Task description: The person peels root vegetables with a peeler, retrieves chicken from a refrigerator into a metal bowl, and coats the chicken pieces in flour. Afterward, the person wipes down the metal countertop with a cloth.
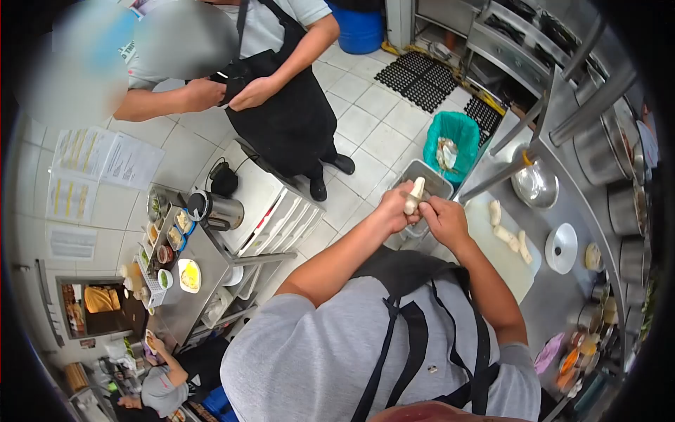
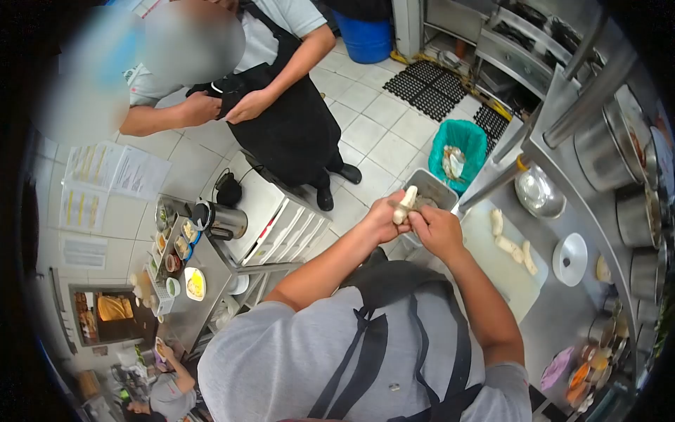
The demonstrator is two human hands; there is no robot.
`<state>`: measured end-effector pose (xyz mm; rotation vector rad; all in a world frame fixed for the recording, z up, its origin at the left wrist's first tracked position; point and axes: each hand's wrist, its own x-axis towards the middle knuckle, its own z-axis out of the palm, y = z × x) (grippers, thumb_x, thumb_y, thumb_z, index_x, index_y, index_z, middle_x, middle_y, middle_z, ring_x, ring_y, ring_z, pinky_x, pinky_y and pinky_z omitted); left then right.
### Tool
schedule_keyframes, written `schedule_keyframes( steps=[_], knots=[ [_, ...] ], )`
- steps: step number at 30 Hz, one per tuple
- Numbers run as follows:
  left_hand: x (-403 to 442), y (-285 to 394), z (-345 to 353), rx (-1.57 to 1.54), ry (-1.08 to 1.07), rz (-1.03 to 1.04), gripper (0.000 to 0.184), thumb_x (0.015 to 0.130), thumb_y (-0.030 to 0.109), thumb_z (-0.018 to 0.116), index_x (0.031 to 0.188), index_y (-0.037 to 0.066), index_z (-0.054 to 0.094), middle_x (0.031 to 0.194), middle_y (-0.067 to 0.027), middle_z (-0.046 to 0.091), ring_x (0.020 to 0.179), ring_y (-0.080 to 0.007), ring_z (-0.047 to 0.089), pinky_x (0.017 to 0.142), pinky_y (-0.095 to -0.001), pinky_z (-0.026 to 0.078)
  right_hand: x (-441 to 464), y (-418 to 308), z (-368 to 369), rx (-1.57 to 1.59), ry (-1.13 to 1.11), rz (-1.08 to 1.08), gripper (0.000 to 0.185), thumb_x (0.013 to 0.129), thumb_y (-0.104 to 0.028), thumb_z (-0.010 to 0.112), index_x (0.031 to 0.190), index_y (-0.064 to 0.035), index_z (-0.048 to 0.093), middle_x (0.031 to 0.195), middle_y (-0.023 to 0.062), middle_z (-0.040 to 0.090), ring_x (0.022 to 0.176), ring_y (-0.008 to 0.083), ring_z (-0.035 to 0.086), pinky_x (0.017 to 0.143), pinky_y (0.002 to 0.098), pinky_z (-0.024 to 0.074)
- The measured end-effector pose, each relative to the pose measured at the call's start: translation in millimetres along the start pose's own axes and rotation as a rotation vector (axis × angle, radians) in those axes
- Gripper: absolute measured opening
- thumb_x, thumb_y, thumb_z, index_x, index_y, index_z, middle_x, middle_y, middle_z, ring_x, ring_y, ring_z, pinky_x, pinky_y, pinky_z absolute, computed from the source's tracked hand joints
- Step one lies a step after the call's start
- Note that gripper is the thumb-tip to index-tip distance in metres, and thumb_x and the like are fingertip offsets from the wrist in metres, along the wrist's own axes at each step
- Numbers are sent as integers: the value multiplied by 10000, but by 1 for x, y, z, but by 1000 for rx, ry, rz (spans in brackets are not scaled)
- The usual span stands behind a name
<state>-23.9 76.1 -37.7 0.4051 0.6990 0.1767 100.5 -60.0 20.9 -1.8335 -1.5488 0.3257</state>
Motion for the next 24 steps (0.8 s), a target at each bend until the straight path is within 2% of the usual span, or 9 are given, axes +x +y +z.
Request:
schedule_keyframes(
  steps=[2,3,5,8,10,13,14,17,24],
  knots=[
    [-12,2,5,38,0,-18,342,1117,441,424,1101,124,552,833,-74,611,634,-204,570,483,-327,400,5,15,3,-69,-2,239,406,1011,-401,595,832,-51,697,778,196,690,777,421,684,675,519,519],
    [-16,5,4,14,-63,-29,337,1123,435,410,1112,124,539,825,-76,604,628,-200,568,481,-319,401,11,25,2,-78,6,233,406,1011,-401,595,832,-51,697,778,196,690,777,421,684,675,519,519],
    [-23,2,6,-18,-124,-56,331,1128,428,397,1122,123,525,818,-79,597,622,-195,566,478,-312,401,12,47,5,-317,-136,453,472,1013,-457,571,846,-41,721,817,224,705,811,432,696,712,537,525],
    [-31,1,6,-44,-182,-49,352,1131,443,398,1140,117,529,863,-89,590,659,-198,541,517,-310,415,3,66,13,-191,-88,539,541,1020,-505,549,828,-27,714,832,247,703,819,446,694,726,543,524],
    [-24,3,1,-76,-95,-2,383,1126,473,401,1173,120,543,859,-84,590,676,-206,561,530,-316,436,6,65,11,-122,-55,581,543,1023,-506,551,827,-26,710,818,251,693,807,449,688,715,539,521],
    [-17,10,-7,-14,-2,42,483,1088,564,450,1189,115,593,876,-79,606,696,-215,588,568,-333,479,2,51,11,-28,33,437,543,1028,-503,561,801,-24,676,764,246,660,754,449,664,671,526,501],
    [-21,15,-3,-8,-33,63,499,1079,602,443,1207,140,581,882,-62,633,660,-191,607,528,-324,498,3,40,6,19,50,420,539,1027,-501,566,796,-24,664,747,242,649,737,446,657,654,520,493],
    [-24,29,6,26,-40,124,450,1085,556,475,1201,130,564,917,-63,628,690,-189,608,575,-341,517,5,-8,-22,42,44,443,510,1023,-480,583,801,-26,655,717,219,641,722,428,658,629,506,487],
    [-48,45,32,9,-110,137,457,1100,516,454,1148,86,600,891,-68,650,712,-195,630,597,-350,523,11,-50,-39,43,43,38,452,1000,-438,621,786,-39,607,735,152,641,691,397,640,598,507,472]
  ],
)
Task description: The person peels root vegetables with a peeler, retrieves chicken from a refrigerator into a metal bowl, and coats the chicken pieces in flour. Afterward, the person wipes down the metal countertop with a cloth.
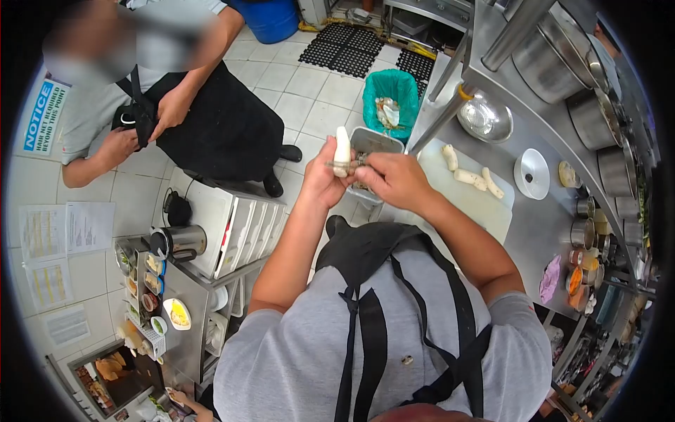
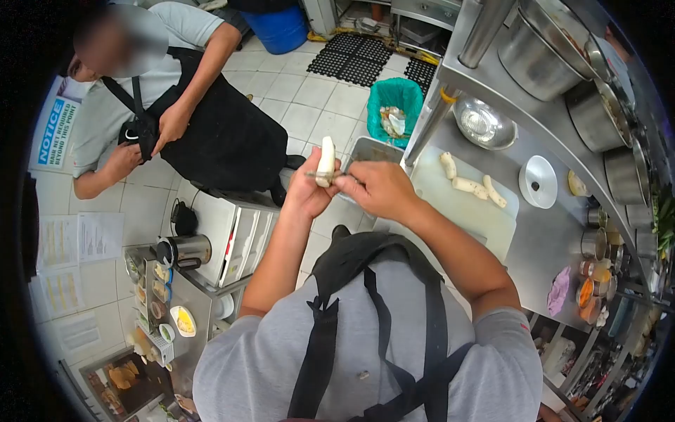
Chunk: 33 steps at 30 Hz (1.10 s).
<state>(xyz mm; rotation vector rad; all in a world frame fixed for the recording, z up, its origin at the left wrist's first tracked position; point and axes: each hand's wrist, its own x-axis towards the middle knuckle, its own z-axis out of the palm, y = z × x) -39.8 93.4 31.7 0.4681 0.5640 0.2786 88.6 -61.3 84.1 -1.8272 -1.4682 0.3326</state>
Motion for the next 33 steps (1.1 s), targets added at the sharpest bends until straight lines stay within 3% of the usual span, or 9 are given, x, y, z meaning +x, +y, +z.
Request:
schedule_keyframes(
  steps=[8,12,15,17,23,27,29,31,33],
  knots=[
    [1,-5,3,-26,-33,-65,433,1105,462,467,1084,63,636,857,-64,659,666,-189,612,552,-338,471,-7,4,1,-59,-20,-102,405,996,-398,639,799,-49,581,746,139,613,684,389,626,571,481,465],
    [9,-12,-7,-7,-39,-65,435,1114,476,435,1099,74,600,879,-84,649,692,-203,621,582,-340,520,-5,24,7,-82,0,-124,405,989,-403,644,800,-48,596,729,141,605,676,385,626,570,473,471],
    [13,-15,-14,-26,-56,-117,430,1114,477,440,1091,73,586,850,-89,616,640,-205,557,543,-335,450,-1,50,21,-85,12,7,452,981,-466,613,784,-60,633,763,148,664,734,389,663,623,507,501],
    [7,-18,-8,-9,27,-158,387,1109,456,461,1094,85,571,786,-79,585,586,-202,495,511,-334,371,2,78,30,-193,86,341,498,1002,-495,578,804,-48,677,814,196,697,803,430,676,677,530,516],
    [7,-16,-21,23,-43,-96,409,1117,488,426,1168,119,593,892,-64,659,675,-176,619,542,-325,490,-20,153,57,-49,21,461,573,1035,-532,525,925,-20,757,870,273,702,838,452,693,745,527,517],
    [-14,21,18,12,-106,-31,480,1119,523,387,1374,151,549,962,-34,609,755,-173,588,639,-320,489,-27,156,58,27,-33,486,589,1036,-508,537,844,20,715,771,256,677,750,413,679,706,495,505],
    [-28,40,41,-55,-377,21,480,1126,508,371,1414,150,508,984,-39,600,798,-173,591,665,-324,500,-32,145,53,68,-8,525,596,1038,-506,532,818,23,696,749,241,662,713,394,662,686,481,495],
    [-41,54,62,-49,-486,90,425,1130,406,432,1454,132,444,1041,-42,587,883,-167,610,751,-343,538,-33,141,53,56,-18,508,578,1048,-483,539,804,19,686,716,182,664,671,339,646,653,452,480],
    [-46,58,75,271,-361,332,420,1111,287,503,1471,99,395,1091,-40,574,952,-164,626,846,-361,555,-32,119,51,388,-14,512,560,1066,-469,539,781,-6,671,665,73,629,611,223,602,575,379,438]
  ],
)
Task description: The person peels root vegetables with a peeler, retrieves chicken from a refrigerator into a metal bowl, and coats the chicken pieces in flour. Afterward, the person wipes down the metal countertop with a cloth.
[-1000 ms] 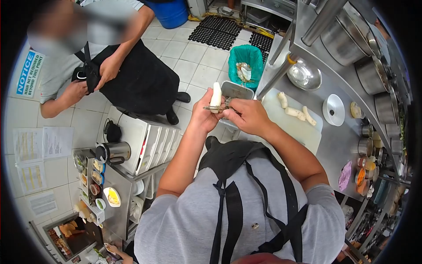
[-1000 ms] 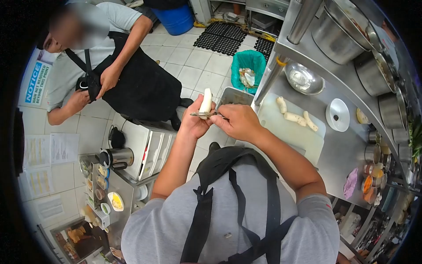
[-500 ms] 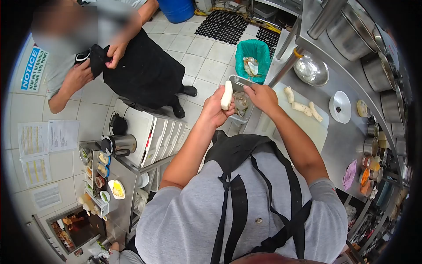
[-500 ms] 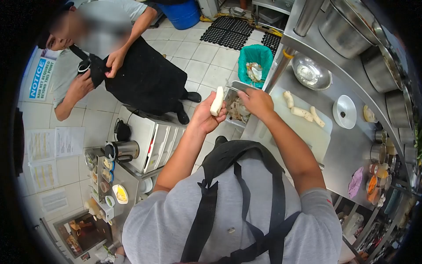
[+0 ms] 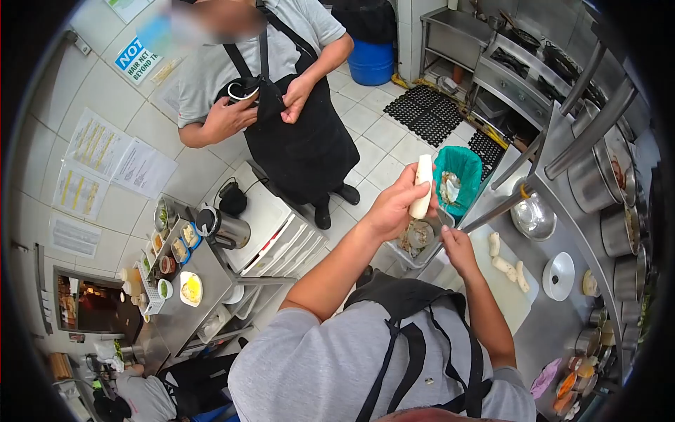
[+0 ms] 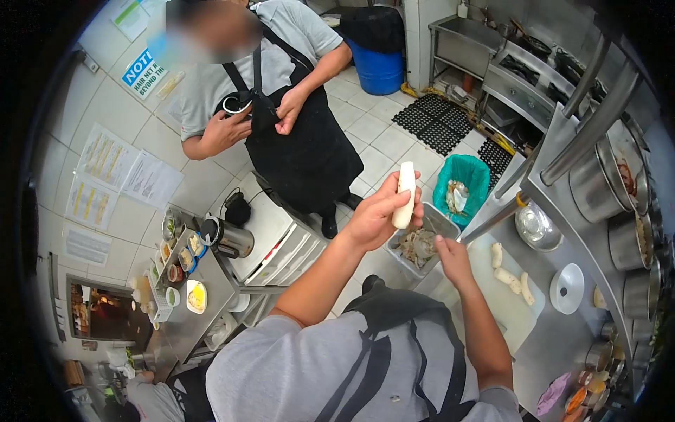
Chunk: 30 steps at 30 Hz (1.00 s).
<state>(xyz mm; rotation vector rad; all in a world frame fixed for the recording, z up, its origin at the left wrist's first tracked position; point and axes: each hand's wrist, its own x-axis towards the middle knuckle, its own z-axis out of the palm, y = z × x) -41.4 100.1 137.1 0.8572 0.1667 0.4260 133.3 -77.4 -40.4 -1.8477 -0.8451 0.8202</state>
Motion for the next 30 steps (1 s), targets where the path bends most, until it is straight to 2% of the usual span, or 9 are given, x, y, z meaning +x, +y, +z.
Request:
schedule_keyframes(
  steps=[1,5,8,12,13,16,18,26,30],
  knots=[
    [6,-8,-10,67,-9,1,453,1090,214,544,1472,81,339,1166,-47,571,1069,-169,621,937,-352,542,-8,-27,-2,210,-129,135,471,1081,-451,539,866,-50,661,683,-8,579,572,109,508,517,289,371],
    [12,-62,-23,302,64,97,417,1106,247,524,1422,90,303,1325,-90,564,1243,-189,556,999,-362,518,-27,-105,7,833,-222,183,358,1092,-444,536,1128,-93,601,739,-21,535,544,75,421,477,235,322],
    [-2,-79,-9,282,142,45,356,1117,193,485,1419,113,313,1342,-87,562,1162,-169,571,945,-335,530,-27,-120,18,999,-194,267,342,1095,-431,538,1138,-96,598,748,-18,534,539,74,419,469,242,324],
    [-11,-84,-39,193,31,17,377,1067,227,608,1374,99,428,1475,-96,499,1274,-205,554,1085,-388,468,-12,-91,7,631,-189,59,309,1061,-351,620,1200,-75,604,886,17,603,648,92,533,543,275,432],
    [-18,-77,-47,99,-127,13,525,1052,480,585,1383,88,475,1536,-101,462,1357,-248,525,1137,-484,441,-11,-91,0,444,-140,-53,325,1037,-324,652,1208,-51,608,915,25,622,738,118,577,623,285,471],
    [-30,-62,-55,46,-220,-154,583,1079,446,536,1492,44,451,1519,-112,490,1379,-231,514,1149,-416,439,-13,-116,-17,143,-202,-357,381,945,-266,752,1191,0,633,972,58,665,934,170,626,814,315,513],
    [-35,-59,-56,220,-260,-263,590,1043,215,588,1563,19,389,1532,-117,475,1388,-225,513,1125,-412,475,-7,-107,-28,-52,-352,-272,397,913,-235,788,1201,-8,634,999,25,653,968,120,584,849,299,486],
    [-22,-79,-54,382,-122,-387,573,970,122,662,1490,-10,459,985,-40,663,776,-113,609,672,-274,490,-14,-87,-13,63,-27,-208,415,906,-307,819,1132,-16,626,984,42,711,887,141,653,788,329,516],
    [-17,-88,-56,371,43,-312,430,1011,164,639,1394,6,525,903,-18,623,697,-93,569,575,-262,452,-30,-102,-19,-160,125,-184,439,965,-410,702,1147,-13,663,1012,208,722,918,349,718,796,415,551]
  ],
)
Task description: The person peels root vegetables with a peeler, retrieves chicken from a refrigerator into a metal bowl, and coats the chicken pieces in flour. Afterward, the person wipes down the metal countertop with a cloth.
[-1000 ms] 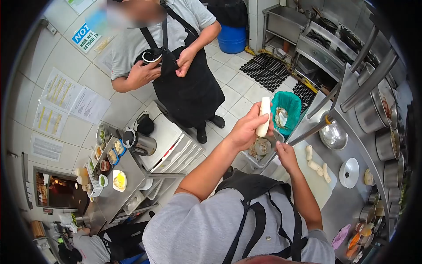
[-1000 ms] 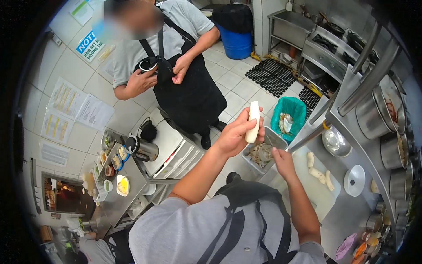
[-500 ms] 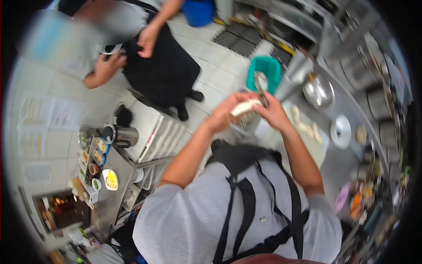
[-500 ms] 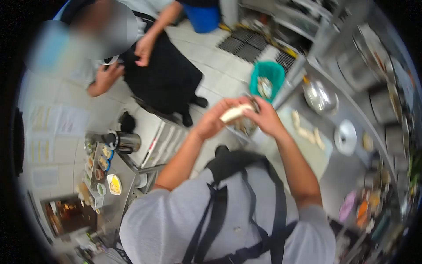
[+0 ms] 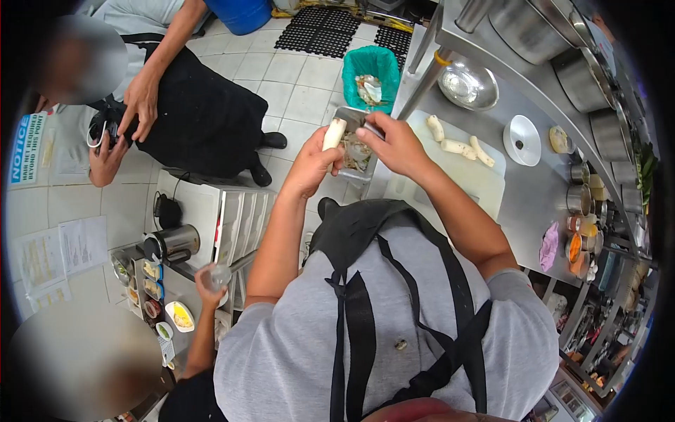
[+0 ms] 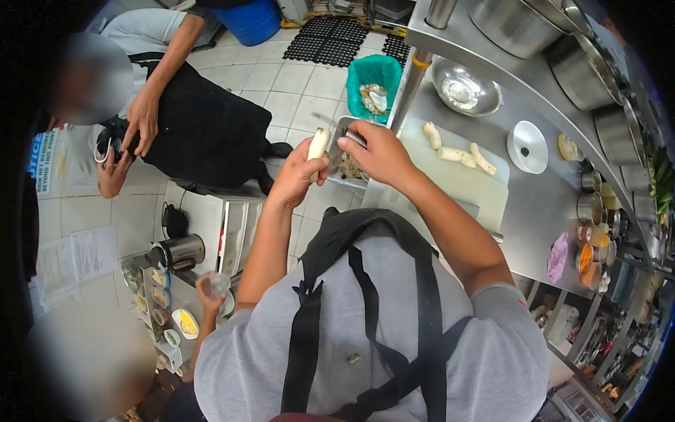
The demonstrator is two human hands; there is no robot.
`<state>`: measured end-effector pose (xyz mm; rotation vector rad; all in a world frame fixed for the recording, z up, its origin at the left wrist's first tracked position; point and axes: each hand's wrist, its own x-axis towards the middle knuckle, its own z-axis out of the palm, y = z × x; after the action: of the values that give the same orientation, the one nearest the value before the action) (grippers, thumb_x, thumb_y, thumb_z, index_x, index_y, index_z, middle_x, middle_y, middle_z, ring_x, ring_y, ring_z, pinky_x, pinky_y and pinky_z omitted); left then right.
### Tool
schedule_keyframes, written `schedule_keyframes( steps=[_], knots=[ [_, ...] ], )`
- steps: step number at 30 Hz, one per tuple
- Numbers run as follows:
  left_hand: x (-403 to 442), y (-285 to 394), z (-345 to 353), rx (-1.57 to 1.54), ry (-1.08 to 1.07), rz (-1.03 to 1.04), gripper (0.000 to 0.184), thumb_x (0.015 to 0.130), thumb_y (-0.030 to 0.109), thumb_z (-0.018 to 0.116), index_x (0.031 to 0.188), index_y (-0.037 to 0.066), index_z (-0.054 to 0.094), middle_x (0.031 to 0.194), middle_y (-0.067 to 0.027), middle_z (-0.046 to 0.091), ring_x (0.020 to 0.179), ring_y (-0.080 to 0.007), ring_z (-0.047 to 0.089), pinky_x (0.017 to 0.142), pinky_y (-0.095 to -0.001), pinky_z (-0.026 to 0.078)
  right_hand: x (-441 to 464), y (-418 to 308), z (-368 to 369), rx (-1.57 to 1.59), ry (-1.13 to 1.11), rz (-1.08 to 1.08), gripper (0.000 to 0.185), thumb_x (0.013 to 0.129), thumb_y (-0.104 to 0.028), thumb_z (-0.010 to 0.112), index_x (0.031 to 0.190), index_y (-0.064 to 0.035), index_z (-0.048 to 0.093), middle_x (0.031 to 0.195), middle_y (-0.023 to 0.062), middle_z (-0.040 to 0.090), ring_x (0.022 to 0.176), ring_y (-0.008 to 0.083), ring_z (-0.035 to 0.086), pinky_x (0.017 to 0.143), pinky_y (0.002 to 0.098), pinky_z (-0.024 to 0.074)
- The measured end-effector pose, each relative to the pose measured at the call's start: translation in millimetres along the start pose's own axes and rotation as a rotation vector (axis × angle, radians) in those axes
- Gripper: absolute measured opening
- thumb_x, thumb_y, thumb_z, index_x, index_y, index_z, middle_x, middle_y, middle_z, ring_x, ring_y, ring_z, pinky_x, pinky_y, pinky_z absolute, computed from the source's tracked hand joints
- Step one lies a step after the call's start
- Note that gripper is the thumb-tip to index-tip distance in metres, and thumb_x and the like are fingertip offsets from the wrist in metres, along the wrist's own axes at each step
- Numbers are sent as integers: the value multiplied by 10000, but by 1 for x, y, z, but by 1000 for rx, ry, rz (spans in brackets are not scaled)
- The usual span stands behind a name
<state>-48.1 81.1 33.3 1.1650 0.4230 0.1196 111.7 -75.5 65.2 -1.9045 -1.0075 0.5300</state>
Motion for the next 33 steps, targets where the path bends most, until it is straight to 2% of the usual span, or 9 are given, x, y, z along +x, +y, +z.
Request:
schedule_keyframes(
  steps=[2,7,9,13,16,19,26,28,33],
  knots=[
    [1,2,5,27,103,-13,323,1035,221,642,1290,33,578,858,-4,592,681,-94,560,564,-267,445,-8,-11,-3,-104,-83,-52,372,1009,-404,636,1102,-48,685,1006,181,725,927,375,707,781,453,543],
    [3,6,15,140,102,4,397,1061,248,613,1378,21,536,819,21,578,620,-60,514,525,-238,410,1,-2,-3,-282,11,-180,376,1030,-417,577,1031,-62,702,930,150,733,872,410,696,746,508,535],
    [0,5,21,160,89,18,416,1056,247,621,1388,15,528,820,21,577,620,-62,510,527,-241,408,14,25,-5,-378,23,39,398,1035,-428,555,967,-70,715,864,161,727,832,420,692,726,522,532],
    [10,2,29,220,126,56,455,1048,244,635,1413,3,511,847,10,592,634,-72,509,553,-255,424,17,53,-6,-283,25,166,415,1035,-436,545,925,-77,723,827,175,720,813,426,689,729,535,530],
    [25,-7,25,159,167,25,442,1050,224,626,1411,0,504,917,-15,617,674,-84,536,596,-263,461,6,30,-7,-212,-5,137,395,1040,-423,542,947,-77,708,859,178,719,830,423,689,729,543,527],
    [22,-7,30,59,152,-11,425,1056,194,608,1412,-2,483,995,-45,640,723,-98,573,649,-283,512,1,21,-2,-241,110,-183,321,1037,-376,587,1009,-78,702,845,163,714,793,408,689,679,505,525],
    [32,-20,23,-44,21,4,433,1061,155,595,1422,-28,440,1034,-84,663,759,-128,637,720,-319,579,7,43,-15,-331,130,-233,337,1035,-387,582,996,-78,710,875,168,731,811,412,696,682,505,527],
    [30,-21,26,-26,50,10,438,1052,138,609,1418,-37,443,1031,-88,664,738,-131,642,714,-318,588,15,67,-18,-386,30,136,381,1033,-421,548,959,-83,708,874,159,736,833,409,699,724,541,534],
    [30,-20,31,-11,139,-15,439,1003,88,665,1374,-48,474,972,-87,667,635,-132,640,642,-310,604,1,45,-9,-258,26,108,392,1023,-435,560,956,-80,713,860,173,731,828,413,700,728,542,530]
  ],
)
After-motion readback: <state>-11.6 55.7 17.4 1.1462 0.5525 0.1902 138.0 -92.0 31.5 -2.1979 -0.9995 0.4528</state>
